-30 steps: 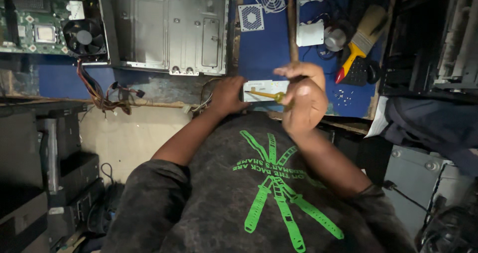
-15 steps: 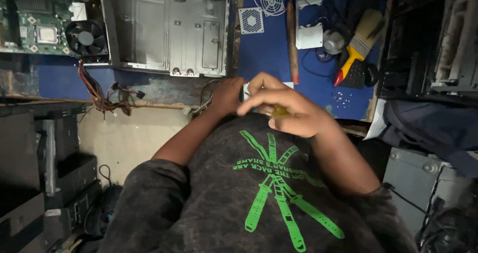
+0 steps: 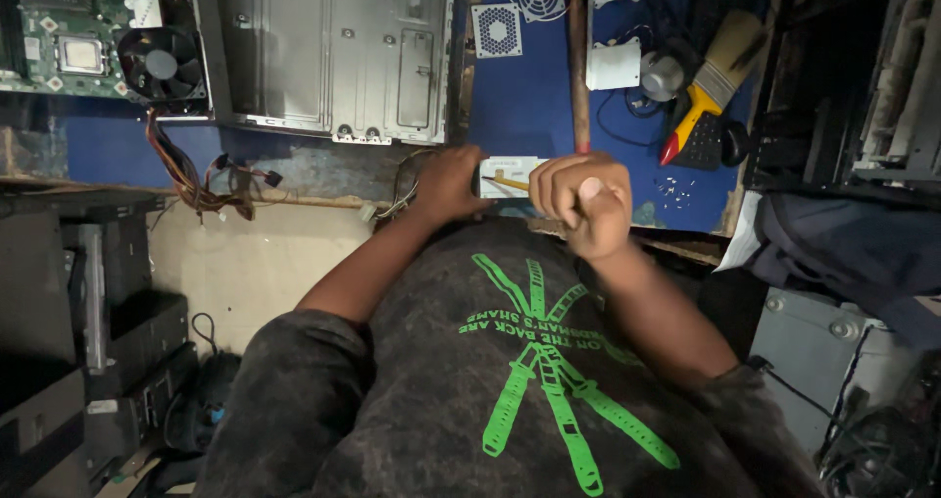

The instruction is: The person uses a yellow-handled screwdriver to remove and install screws on a white computer power supply unit. They repeatedly pick up screws from the table, align them with the screwdriver, and tighten them into the power supply casing.

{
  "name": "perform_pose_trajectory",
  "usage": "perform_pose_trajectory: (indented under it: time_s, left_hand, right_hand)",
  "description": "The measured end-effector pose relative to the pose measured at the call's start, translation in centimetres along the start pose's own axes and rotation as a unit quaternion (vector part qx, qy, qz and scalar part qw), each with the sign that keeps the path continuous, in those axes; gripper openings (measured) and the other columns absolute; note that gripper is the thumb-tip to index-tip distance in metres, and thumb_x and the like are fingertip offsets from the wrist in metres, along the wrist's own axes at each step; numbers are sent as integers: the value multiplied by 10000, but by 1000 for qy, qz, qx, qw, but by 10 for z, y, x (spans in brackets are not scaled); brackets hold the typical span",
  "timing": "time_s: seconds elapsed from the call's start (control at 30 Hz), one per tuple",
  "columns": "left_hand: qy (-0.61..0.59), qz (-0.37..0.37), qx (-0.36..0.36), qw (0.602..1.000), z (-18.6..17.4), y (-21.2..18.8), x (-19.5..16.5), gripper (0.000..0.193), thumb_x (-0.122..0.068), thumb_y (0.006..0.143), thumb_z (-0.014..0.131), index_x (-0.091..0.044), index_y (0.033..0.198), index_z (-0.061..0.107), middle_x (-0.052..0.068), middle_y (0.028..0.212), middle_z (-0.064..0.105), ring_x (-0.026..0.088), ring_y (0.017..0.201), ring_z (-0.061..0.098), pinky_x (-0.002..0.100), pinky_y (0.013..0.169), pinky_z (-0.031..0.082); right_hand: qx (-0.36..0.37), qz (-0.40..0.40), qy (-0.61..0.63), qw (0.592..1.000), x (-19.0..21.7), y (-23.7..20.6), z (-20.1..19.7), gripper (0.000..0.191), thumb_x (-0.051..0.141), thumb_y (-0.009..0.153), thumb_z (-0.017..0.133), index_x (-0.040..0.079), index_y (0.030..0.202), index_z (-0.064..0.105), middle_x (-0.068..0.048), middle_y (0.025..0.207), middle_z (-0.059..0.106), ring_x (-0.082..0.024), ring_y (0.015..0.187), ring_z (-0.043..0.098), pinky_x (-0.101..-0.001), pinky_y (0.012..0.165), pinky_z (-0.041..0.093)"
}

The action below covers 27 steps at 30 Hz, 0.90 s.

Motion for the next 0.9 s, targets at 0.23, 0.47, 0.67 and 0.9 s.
perform_pose_trajectory:
  time_s: [0.23,0.47,0.67,0.9]
  left_hand:
    - [-2,28,-15,999,1,3,-2,692,-373,583,937,-96,1135,626,108,1050,665,338,1026,646,497,848,496]
    - [1,34,-29,999,-1,2,-4,663,-374,586,929,-95,1109,632,106,1039,662,340,1012,645,491,844,498]
    - [-1,30,-36,999,-4,1,-7,665,-381,581,930,-92,1100,631,107,1025,665,342,993,646,491,836,500]
    - [-25,32,-73,996,-11,-2,-13,661,-326,573,938,-83,1099,620,141,1034,668,377,1001,635,500,838,498]
  right_hand:
    - [-26,-6,-23,999,0,-2,-3,591,341,1031,454,49,535,321,-79,504,366,-199,467,362,-342,510,297]
    - [-106,-18,-16,994,-4,-12,-8,580,317,1049,417,39,549,321,-83,522,364,-201,492,357,-340,528,301]
    - [-206,-76,-37,975,-11,-29,-22,542,307,1109,351,51,633,328,-78,565,359,-192,513,338,-354,544,335]
    - [-313,-111,-4,943,-14,-51,-39,401,318,1128,332,40,848,406,-77,718,444,-185,660,426,-359,690,428]
Point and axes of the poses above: each hand's wrist, its own y-axis towards the middle knuckle, its own z-axis out of the palm, x = y × z, the point moved 9 cm from there along y, towards the middle knuckle
